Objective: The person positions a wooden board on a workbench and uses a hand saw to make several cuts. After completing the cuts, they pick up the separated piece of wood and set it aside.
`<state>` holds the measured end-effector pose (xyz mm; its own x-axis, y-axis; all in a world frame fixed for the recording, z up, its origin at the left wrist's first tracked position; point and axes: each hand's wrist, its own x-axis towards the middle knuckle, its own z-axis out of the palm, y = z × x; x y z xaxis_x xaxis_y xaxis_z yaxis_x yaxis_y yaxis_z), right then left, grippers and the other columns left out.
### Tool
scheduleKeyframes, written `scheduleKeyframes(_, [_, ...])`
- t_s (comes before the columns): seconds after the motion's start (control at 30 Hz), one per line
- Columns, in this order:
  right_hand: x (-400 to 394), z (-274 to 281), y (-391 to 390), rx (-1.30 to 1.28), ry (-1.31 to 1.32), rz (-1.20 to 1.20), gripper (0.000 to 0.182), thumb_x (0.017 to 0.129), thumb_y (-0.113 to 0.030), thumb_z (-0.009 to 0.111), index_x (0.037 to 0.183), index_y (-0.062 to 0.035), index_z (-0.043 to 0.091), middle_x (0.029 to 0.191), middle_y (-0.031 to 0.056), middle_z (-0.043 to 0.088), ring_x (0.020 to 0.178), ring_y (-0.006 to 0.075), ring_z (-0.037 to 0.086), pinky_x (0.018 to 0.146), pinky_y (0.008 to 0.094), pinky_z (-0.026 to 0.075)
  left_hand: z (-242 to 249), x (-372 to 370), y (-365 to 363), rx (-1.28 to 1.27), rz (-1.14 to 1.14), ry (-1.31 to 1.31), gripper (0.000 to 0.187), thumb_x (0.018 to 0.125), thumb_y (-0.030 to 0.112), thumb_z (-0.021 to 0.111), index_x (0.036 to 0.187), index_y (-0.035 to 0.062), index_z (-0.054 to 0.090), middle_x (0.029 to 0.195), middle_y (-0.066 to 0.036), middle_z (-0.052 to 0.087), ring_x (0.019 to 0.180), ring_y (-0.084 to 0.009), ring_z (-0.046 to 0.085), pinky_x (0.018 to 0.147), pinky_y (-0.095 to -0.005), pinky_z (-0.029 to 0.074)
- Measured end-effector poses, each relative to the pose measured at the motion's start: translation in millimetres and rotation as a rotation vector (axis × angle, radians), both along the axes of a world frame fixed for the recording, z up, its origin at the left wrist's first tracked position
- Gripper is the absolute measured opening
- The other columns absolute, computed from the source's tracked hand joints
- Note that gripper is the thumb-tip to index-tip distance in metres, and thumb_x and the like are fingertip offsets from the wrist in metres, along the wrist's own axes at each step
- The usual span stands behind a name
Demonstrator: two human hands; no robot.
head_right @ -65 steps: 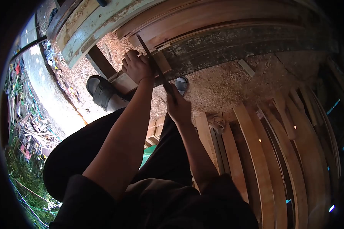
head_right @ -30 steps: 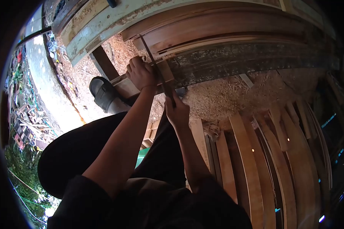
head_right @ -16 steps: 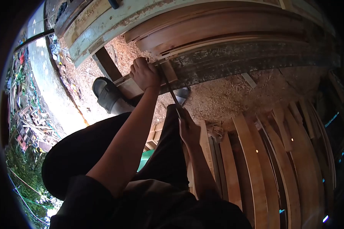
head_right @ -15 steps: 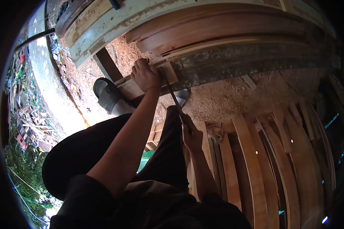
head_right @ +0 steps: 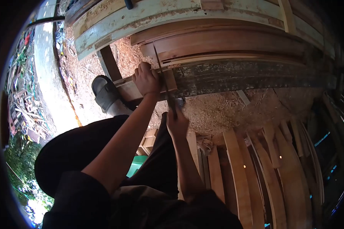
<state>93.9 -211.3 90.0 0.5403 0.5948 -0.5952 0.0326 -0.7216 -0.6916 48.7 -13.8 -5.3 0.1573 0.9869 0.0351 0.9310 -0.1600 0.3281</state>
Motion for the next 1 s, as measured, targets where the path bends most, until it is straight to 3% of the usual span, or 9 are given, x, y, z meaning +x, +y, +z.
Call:
scheduleKeyframes(0.1, [1.7,-9.6,4.2,-0.124,0.184,0.005,0.053,0.108,-0.032,0.061,0.147,0.0036,0.061,0.132,0.0187,0.075,0.122,0.0295,0.073,0.100,0.0366,0.059,-1.8,-0.2,-5.8,-0.022,0.018,0.025,0.021,0.089,0.026,0.057,0.100,0.0084,0.056,0.107,-0.014,0.063,0.105,-0.0363,0.060,0.095,-0.0512,0.043])
scheduleKeyframes(0.27, [-26.1,-18.6,-93.6,0.269,-0.076,-0.011,0.049,0.108,-0.033,0.062,0.146,-0.0024,0.064,0.131,0.0199,0.075,0.121,0.0306,0.074,0.099,0.0359,0.060,0.1,-1.0,-8.0,-0.007,-0.015,0.052,0.022,0.088,0.026,0.060,0.101,0.0091,0.057,0.107,-0.013,0.063,0.107,-0.0352,0.060,0.096,-0.0506,0.043])
scheduleKeyframes(0.4, [5.1,-5.6,38.2,-0.077,0.213,-0.066,0.049,0.109,-0.031,0.059,0.149,-0.0027,0.061,0.141,0.0190,0.070,0.131,0.0280,0.068,0.105,0.0359,0.057,3.5,-3.7,-13.9,-0.027,0.016,0.043,0.021,0.091,0.028,0.057,0.103,0.0108,0.057,0.106,-0.012,0.064,0.105,-0.0363,0.061,0.095,-0.0512,0.043])
scheduleKeyframes(0.57, [-32.1,-4.9,-86.9,-0.007,0.047,-0.039,0.052,0.111,-0.036,0.055,0.153,-0.0060,0.058,0.143,0.0214,0.068,0.133,0.0285,0.066,0.106,0.0372,0.055,1.9,-1.4,-8.8,-0.026,-0.016,0.069,0.023,0.088,0.025,0.061,0.105,0.0097,0.058,0.108,-0.011,0.062,0.108,-0.0330,0.060,0.097,-0.0496,0.043])
scheduleKeyframes(0.67, [-25.0,-16.7,-69.3,0.152,0.036,-0.027,0.056,0.113,-0.039,0.051,0.155,-0.0027,0.055,0.150,0.0212,0.063,0.141,0.0300,0.059,0.114,0.0379,0.049,2.0,-6.2,-15.5,-0.051,-0.026,0.082,0.023,0.088,0.025,0.060,0.105,0.0095,0.058,0.109,-0.011,0.062,0.108,-0.0329,0.060,0.097,-0.0496,0.043])
scheduleKeyframes(0.83, [-1.9,5.4,11.8,-0.002,0.040,-0.058,0.054,0.108,-0.035,0.060,0.151,-0.0014,0.059,0.122,0.0179,0.078,0.107,0.0254,0.079,0.090,0.0349,0.063,7.7,-2.8,-14.7,-0.051,0.012,0.066,0.019,0.091,0.024,0.058,0.103,0.0104,0.056,0.107,-0.012,0.063,0.107,-0.0348,0.060,0.094,-0.0503,0.043])
scheduleKeyframes(0.87, [-11.5,-2.7,-19.8,-0.004,0.041,-0.060,0.054,0.108,-0.035,0.060,0.151,-0.0014,0.059,0.122,0.0179,0.078,0.107,0.0254,0.079,0.090,0.0349,0.063,8.4,-1.9,-14.0,-0.051,0.010,0.076,0.022,0.089,0.026,0.059,0.105,0.0098,0.057,0.108,-0.012,0.062,0.108,-0.0338,0.060,0.095,-0.0497,0.043])
scheduleKeyframes(0.93, [-39.9,-31.9,-101.9,0.302,-0.409,0.166,0.057,0.109,-0.042,0.058,0.149,-0.0015,0.061,0.109,0.0216,0.079,0.091,0.0263,0.081,0.073,0.0356,0.062,6.4,0.1,-5.8,-0.039,0.001,0.089,0.026,0.087,0.027,0.061,0.106,0.0093,0.059,0.109,-0.011,0.062,0.108,-0.0328,0.060,0.097,-0.0492,0.043])
scheduleKeyframes(1.0, [-37.1,-19.7,-91.1,0.170,-0.275,0.071,0.057,0.109,-0.042,0.058,0.148,-0.0013,0.061,0.112,0.0221,0.078,0.094,0.0271,0.081,0.074,0.0354,0.062,1.6,-1.1,-10.1,-0.040,-0.001,0.092,0.026,0.087,0.026,0.062,0.106,0.0095,0.059,0.108,-0.011,0.062,0.108,-0.0328,0.060,0.096,-0.0489,0.043])
